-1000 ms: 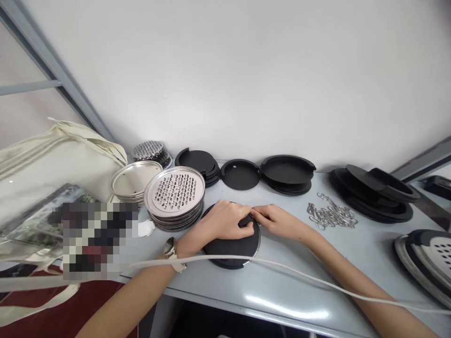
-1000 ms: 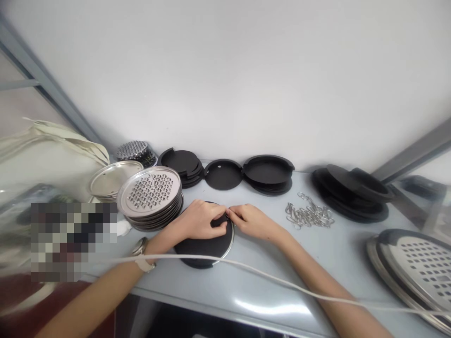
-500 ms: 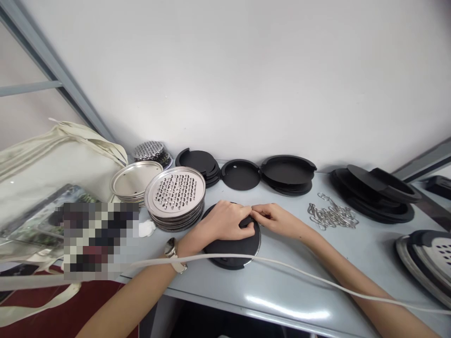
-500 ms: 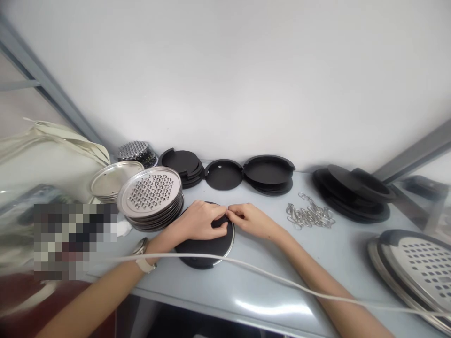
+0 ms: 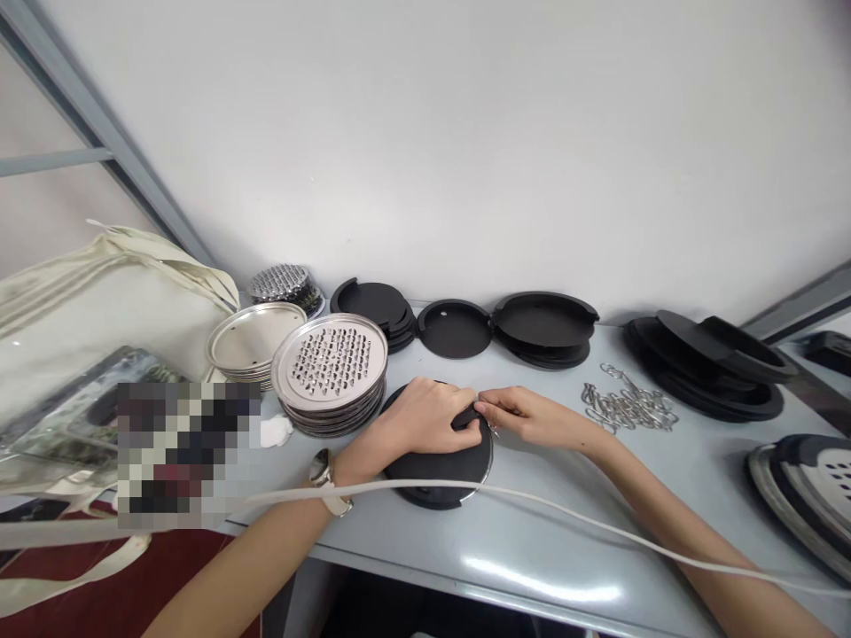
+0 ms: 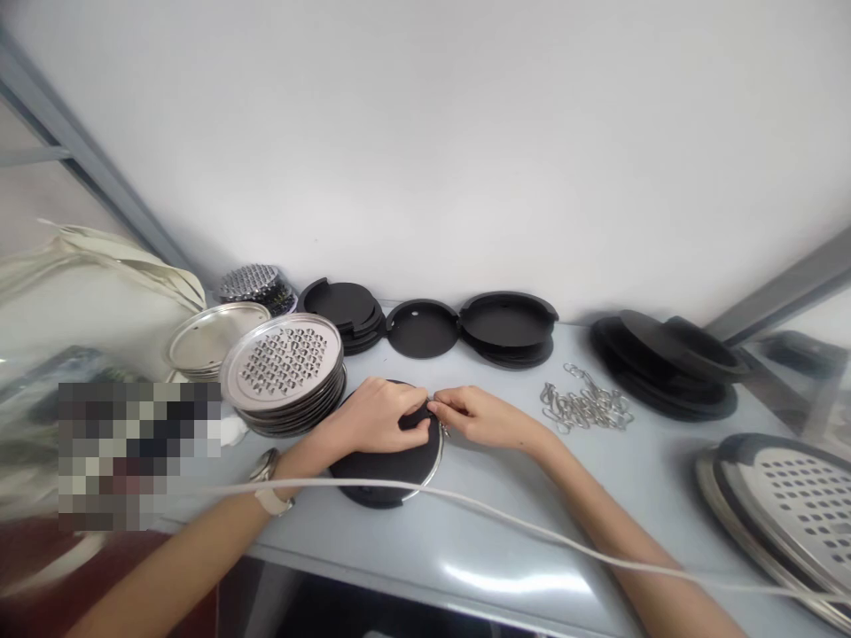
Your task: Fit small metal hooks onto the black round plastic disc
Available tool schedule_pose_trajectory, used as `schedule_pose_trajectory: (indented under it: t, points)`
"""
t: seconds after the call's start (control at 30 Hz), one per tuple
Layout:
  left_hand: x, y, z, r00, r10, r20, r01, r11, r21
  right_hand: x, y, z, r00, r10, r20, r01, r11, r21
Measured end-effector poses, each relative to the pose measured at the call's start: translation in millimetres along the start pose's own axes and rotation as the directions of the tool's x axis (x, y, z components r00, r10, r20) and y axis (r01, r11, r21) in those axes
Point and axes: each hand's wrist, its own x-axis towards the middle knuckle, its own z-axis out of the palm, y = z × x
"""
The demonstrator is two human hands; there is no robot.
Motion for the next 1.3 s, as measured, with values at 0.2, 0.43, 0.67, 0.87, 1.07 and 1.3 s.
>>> schedule_pose_trajectory:
  t: [0.2, 0.43, 0.67, 0.87, 1.07, 1.3]
  points:
    - [0, 0, 0.6, 1.000, 0.011, -0.027, -0.011, 1.000, 0.010, -2, -3, -3, 0.999, -0.022, 0.050, 0.024, 0.999, -0.034]
    - [0, -1, 0.9, 0.999, 0.002, -0.043, -0.002, 1.000, -0.002, -3, -4, -2, 0.999, -0.010, 0.050, 0.013, 0.998, -0.055]
    - [0, 0, 0.8, 1.000, -0.002, -0.029, 0.002, 1.000, 0.006, -3, -5, 0, 1.000, 0.013, 0.026, -0.010, 0.994, -0.109]
    - [0, 0, 1.5, 1.000, -0.002, -0.031, 0.002, 1.000, 0.004, -3, -8, -1, 0.998, 0.056, 0.033, -0.048, 0.980, -0.193]
    - [1, -1, 2.6, 1.000, -0.021, -0.023, 0.021, 1.000, 0.007, -4, -12, 0, 0.999, 0.048, 0.025, -0.038, 0.949, -0.314]
    - [1, -2, 3.7, 0.999, -0.022, -0.026, 0.022, 1.000, 0.012, -5, -18, 3, 0.999, 0.050, -0.002, -0.046, 0.918, -0.393]
